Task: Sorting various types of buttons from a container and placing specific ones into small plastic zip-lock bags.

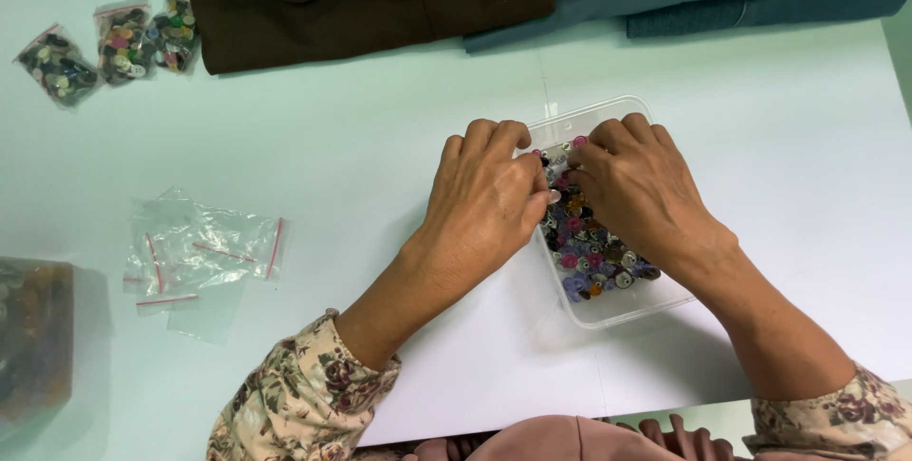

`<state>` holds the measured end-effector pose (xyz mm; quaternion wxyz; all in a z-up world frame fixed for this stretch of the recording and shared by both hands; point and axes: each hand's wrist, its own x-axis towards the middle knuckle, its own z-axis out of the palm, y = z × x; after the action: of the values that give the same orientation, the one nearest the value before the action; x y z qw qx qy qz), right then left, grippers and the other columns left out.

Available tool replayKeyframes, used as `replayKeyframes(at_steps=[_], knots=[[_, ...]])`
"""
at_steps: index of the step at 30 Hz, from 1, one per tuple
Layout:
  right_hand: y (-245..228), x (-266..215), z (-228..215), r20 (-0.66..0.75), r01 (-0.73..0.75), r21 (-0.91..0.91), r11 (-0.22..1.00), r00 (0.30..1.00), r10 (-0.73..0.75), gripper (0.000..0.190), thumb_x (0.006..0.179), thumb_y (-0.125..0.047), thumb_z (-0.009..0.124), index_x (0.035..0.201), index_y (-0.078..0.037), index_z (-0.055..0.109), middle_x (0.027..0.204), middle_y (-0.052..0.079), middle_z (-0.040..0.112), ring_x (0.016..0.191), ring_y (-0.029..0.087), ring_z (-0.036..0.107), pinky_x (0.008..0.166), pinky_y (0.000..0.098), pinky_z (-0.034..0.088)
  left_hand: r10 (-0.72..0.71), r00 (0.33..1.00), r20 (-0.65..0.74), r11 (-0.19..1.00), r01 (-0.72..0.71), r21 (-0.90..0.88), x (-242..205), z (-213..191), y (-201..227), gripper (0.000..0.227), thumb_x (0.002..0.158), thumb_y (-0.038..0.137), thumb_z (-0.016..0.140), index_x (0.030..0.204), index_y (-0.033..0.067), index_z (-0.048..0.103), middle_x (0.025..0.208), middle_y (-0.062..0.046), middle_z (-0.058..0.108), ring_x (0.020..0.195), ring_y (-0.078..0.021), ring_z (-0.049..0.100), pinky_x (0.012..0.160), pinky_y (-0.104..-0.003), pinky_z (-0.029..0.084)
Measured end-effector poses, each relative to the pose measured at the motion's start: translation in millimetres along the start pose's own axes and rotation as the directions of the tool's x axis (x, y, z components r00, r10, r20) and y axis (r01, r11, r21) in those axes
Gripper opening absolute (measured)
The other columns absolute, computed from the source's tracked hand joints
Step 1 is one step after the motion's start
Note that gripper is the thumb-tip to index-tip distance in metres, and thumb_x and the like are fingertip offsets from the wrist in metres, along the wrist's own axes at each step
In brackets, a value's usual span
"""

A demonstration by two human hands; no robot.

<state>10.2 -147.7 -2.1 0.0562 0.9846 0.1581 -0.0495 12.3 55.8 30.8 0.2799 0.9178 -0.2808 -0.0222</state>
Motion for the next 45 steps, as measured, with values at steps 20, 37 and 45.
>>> replayKeyframes(at_steps=[20, 37, 45], knots=[[-95.2, -14.8, -48.1, -0.471, 0.419, 0.333, 0.845, 0.850, -0.236, 0.008, 0.094, -0.013, 0.078, 0.102, -0.009, 0.078, 0.094, 0.009, 0.062, 0.080, 0.029, 0.054, 0.077, 0.0402, 0.044, -0.274, 0.957, -0.095, 0.962, 0.274, -0.010, -86.1, -16.2, -74.4, 0.017, 0.092, 0.035, 0.069, 0.087, 0.0204, 0.076, 0.108, 0.000, 0.064, 0.103, -0.0268, 0.056, 0.088, -0.043, 0.041], [-163.5, 5.8, -15.0, -0.225, 0.203, 0.074, 0.976, 0.957, -0.182, 0.012, 0.097, -0.024, 0.071, 0.105, -0.021, 0.079, 0.095, 0.001, 0.069, 0.092, 0.019, 0.057, 0.078, 0.0320, 0.044, -0.400, 0.915, -0.044, 0.913, 0.402, 0.064, -123.1, -28.9, -103.8, 0.008, 0.090, 0.018, 0.074, 0.093, 0.0124, 0.079, 0.112, -0.015, 0.067, 0.114, -0.0328, 0.061, 0.091, -0.048, 0.046], [-144.7, -7.1, -25.9, -0.339, 0.253, 0.191, 0.948, 0.924, -0.178, 0.015, 0.092, -0.023, 0.075, 0.106, -0.019, 0.078, 0.095, 0.004, 0.067, 0.090, 0.024, 0.057, 0.077, 0.0363, 0.046, -0.355, 0.933, -0.053, 0.932, 0.358, 0.062, -115.4, -51.7, -81.0, 0.018, 0.094, 0.015, 0.071, 0.109, 0.0078, 0.077, 0.114, -0.019, 0.067, 0.115, -0.0374, 0.061, 0.092, -0.050, 0.045]])
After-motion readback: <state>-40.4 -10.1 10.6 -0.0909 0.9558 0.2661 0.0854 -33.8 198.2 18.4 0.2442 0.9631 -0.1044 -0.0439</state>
